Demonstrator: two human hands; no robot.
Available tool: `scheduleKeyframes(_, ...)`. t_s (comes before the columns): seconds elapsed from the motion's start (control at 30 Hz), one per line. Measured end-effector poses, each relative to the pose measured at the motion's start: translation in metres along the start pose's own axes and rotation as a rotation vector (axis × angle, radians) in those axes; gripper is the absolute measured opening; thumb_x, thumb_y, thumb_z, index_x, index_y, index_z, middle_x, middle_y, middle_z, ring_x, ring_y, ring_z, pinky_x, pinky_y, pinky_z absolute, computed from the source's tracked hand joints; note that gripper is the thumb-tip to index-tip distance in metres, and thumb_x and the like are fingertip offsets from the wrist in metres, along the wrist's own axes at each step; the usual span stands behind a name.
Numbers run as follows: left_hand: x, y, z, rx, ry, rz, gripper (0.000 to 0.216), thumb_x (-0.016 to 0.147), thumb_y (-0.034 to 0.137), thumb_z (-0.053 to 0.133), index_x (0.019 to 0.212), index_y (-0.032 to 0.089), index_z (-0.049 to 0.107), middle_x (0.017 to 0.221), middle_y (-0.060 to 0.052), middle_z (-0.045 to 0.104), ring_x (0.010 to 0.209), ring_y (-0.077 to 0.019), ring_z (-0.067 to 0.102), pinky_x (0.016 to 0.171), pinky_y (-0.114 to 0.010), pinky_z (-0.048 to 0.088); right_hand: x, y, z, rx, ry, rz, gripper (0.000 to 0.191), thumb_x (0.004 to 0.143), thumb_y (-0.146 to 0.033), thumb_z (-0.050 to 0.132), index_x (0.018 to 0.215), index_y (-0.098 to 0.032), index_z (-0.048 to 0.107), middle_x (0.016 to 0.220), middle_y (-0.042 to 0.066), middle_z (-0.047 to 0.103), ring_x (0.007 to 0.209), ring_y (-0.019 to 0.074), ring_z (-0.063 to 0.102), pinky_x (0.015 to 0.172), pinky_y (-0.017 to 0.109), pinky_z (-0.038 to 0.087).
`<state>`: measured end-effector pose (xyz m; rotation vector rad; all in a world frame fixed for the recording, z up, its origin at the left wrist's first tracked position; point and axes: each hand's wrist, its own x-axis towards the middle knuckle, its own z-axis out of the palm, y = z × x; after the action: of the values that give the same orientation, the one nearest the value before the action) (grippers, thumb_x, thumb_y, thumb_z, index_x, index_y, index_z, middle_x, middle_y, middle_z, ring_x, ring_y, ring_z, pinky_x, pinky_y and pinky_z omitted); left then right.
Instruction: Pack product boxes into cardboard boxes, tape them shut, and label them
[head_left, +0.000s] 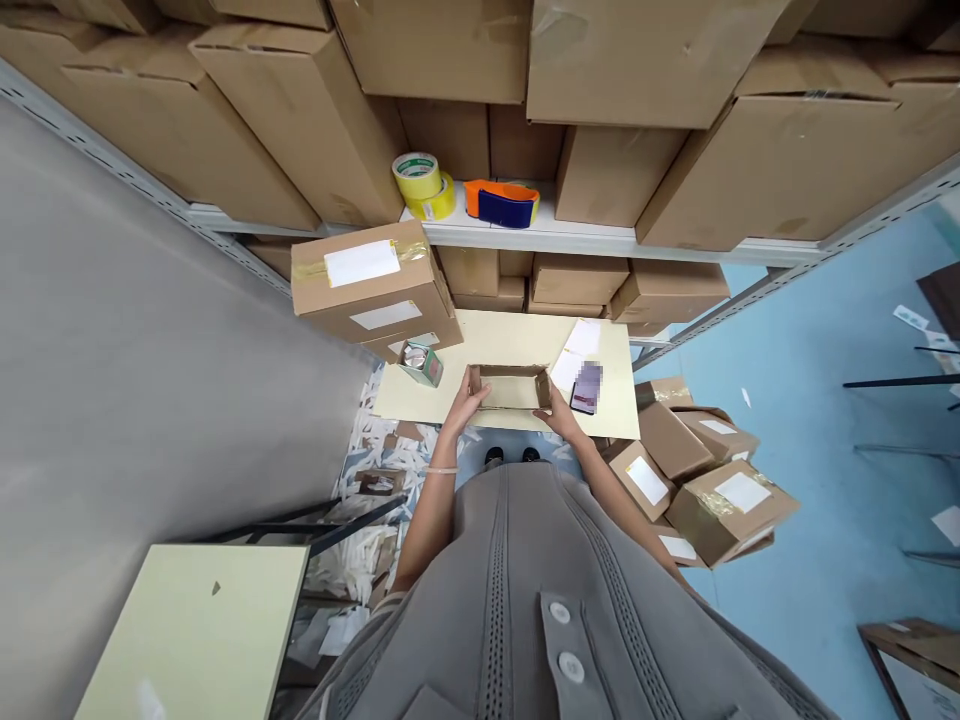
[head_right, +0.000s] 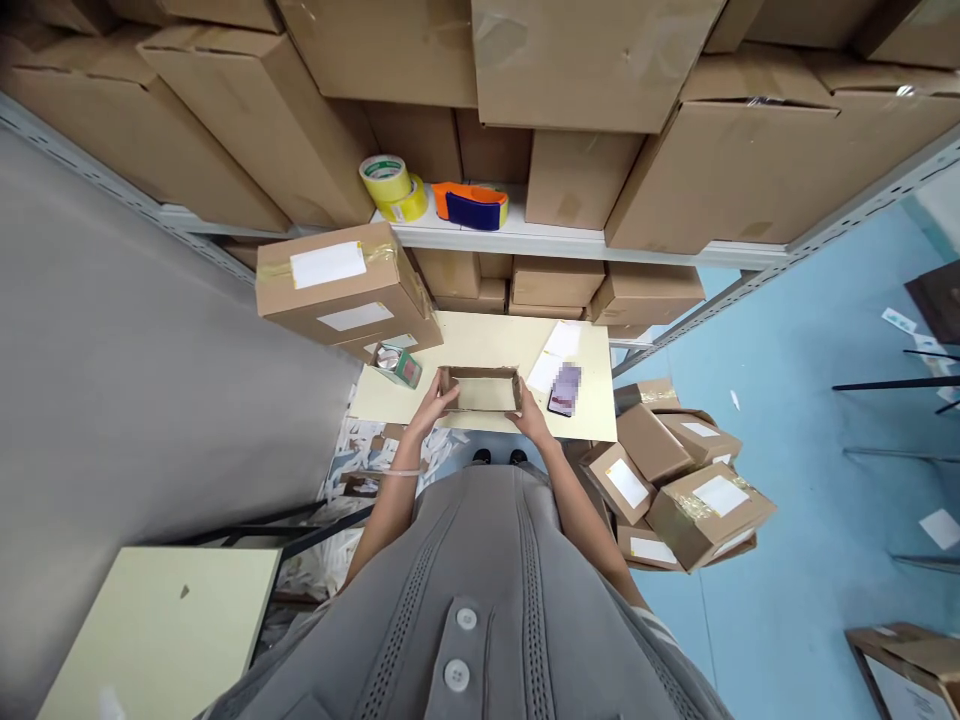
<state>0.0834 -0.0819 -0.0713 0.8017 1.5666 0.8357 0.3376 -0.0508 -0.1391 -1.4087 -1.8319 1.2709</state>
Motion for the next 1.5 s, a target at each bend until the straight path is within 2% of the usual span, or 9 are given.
scheduleKeyframes(0.17, 0.020, -0.022, -0.001, 0.102, 0.018, 0.129, 0.088, 0.090, 0.051, 0.058, 0.161, 0.025, 0.013, 0.168, -0.006, 0.013, 0.154, -0.0275, 0.017, 0.124, -0.045, 0.022, 0.005, -0.004, 0.008, -0.019, -0.058, 0.068, 0.111, 0.078, -0.046, 0.070, 0.161, -0.018, 0.003, 0.164, 0.019, 0.021, 0.151, 0.0319, 0.024, 0.116, 0.051, 0.034)
scheduleKeyframes(0.37, 0.024, -0.033, 0.000, 0.247, 0.004, 0.305, 0.078, 0.092, 0.041, 0.055, 0.160, 0.022, 0.022, 0.167, -0.005, 0.020, 0.155, -0.0232, 0.014, 0.126, -0.041, 0.011, 0.004, 0.000, 0.011, -0.040, 0.081, 0.204, 0.112, 0.074, -0.048, 0.074, 0.160, -0.015, 0.011, 0.161, 0.022, 0.026, 0.150, 0.0368, 0.024, 0.115, 0.055, 0.035)
scheduleKeyframes(0.63, 0.004, -0.016, 0.003, 0.461, -0.138, 0.197, 0.095, 0.094, 0.057, 0.046, 0.161, 0.017, -0.008, 0.167, -0.013, 0.011, 0.152, -0.0280, 0.022, 0.123, -0.044, 0.023, 0.005, -0.004, 0.012, -0.073, 0.139, 0.199, 0.093, 0.082, -0.039, 0.067, 0.159, -0.019, 0.018, 0.146, 0.020, 0.051, 0.118, 0.0316, 0.064, 0.098, 0.048, 0.054)
scheduleKeyframes(0.8, 0.013, -0.021, -0.012, 0.511, -0.281, 0.238, 0.106, 0.081, 0.062, 0.065, 0.160, 0.012, 0.015, 0.167, -0.016, 0.004, 0.154, -0.0282, 0.005, 0.125, -0.039, 0.013, 0.001, -0.009, 0.008, -0.160, 0.096, 0.160, 0.099, 0.085, -0.042, 0.063, 0.162, -0.019, 0.005, 0.153, 0.019, 0.044, 0.123, 0.0339, 0.061, 0.100, 0.050, 0.052)
scheduleKeyframes(0.93, 0.026, -0.034, -0.026, 0.429, -0.322, 0.315, 0.097, 0.073, 0.057, 0.075, 0.154, 0.018, 0.037, 0.167, -0.014, 0.013, 0.153, -0.0292, 0.013, 0.125, -0.043, 0.015, -0.006, -0.016, 0.002, -0.148, 0.014, 0.107, 0.092, 0.091, -0.046, 0.054, 0.162, -0.024, 0.000, 0.161, 0.012, 0.033, 0.127, 0.0312, 0.057, 0.099, 0.046, 0.052)
scheduleKeyframes(1.07, 0.032, -0.039, -0.030, 0.339, -0.279, 0.310, 0.068, 0.082, 0.058, 0.066, 0.139, 0.022, 0.058, 0.165, -0.009, 0.024, 0.152, -0.0273, 0.022, 0.122, -0.042, 0.025, -0.011, -0.021, -0.003, -0.104, -0.007, 0.097, 0.081, 0.096, -0.056, 0.041, 0.162, -0.025, 0.008, 0.164, 0.007, 0.029, 0.137, 0.0274, 0.049, 0.104, 0.041, 0.049)
scheduleKeyframes(1.27, 0.039, -0.039, -0.019, 0.311, -0.127, 0.363, 0.048, 0.092, 0.052, 0.056, 0.124, 0.019, 0.070, 0.156, -0.011, 0.044, 0.146, -0.0266, 0.039, 0.121, -0.040, 0.031, -0.004, -0.027, 0.001, -0.073, 0.135, 0.303, 0.084, 0.096, -0.070, 0.025, 0.163, -0.022, 0.006, 0.152, 0.014, 0.047, 0.131, 0.0310, 0.055, 0.106, 0.049, 0.044)
scheduleKeyframes(1.4, 0.040, -0.046, -0.006, 0.258, 0.065, 0.394, 0.048, 0.091, 0.049, 0.059, 0.129, 0.020, 0.066, 0.143, -0.014, 0.053, 0.138, -0.0265, 0.046, 0.110, -0.040, 0.043, 0.002, -0.032, 0.007, -0.151, 0.164, 0.322, 0.084, 0.096, -0.069, 0.026, 0.162, -0.020, 0.012, 0.154, 0.014, 0.045, 0.135, 0.0335, 0.050, 0.106, 0.049, 0.043)
scheduleKeyframes(1.5, 0.038, -0.052, 0.005, 0.215, 0.194, 0.425, 0.059, 0.090, 0.048, 0.061, 0.143, 0.023, 0.052, 0.144, -0.014, 0.048, 0.137, -0.0260, 0.044, 0.109, -0.039, 0.043, 0.005, -0.035, 0.007, -0.234, 0.155, 0.291, 0.085, 0.097, -0.065, 0.031, 0.162, -0.020, 0.002, 0.151, 0.015, 0.049, 0.128, 0.0362, 0.056, 0.099, 0.049, 0.047)
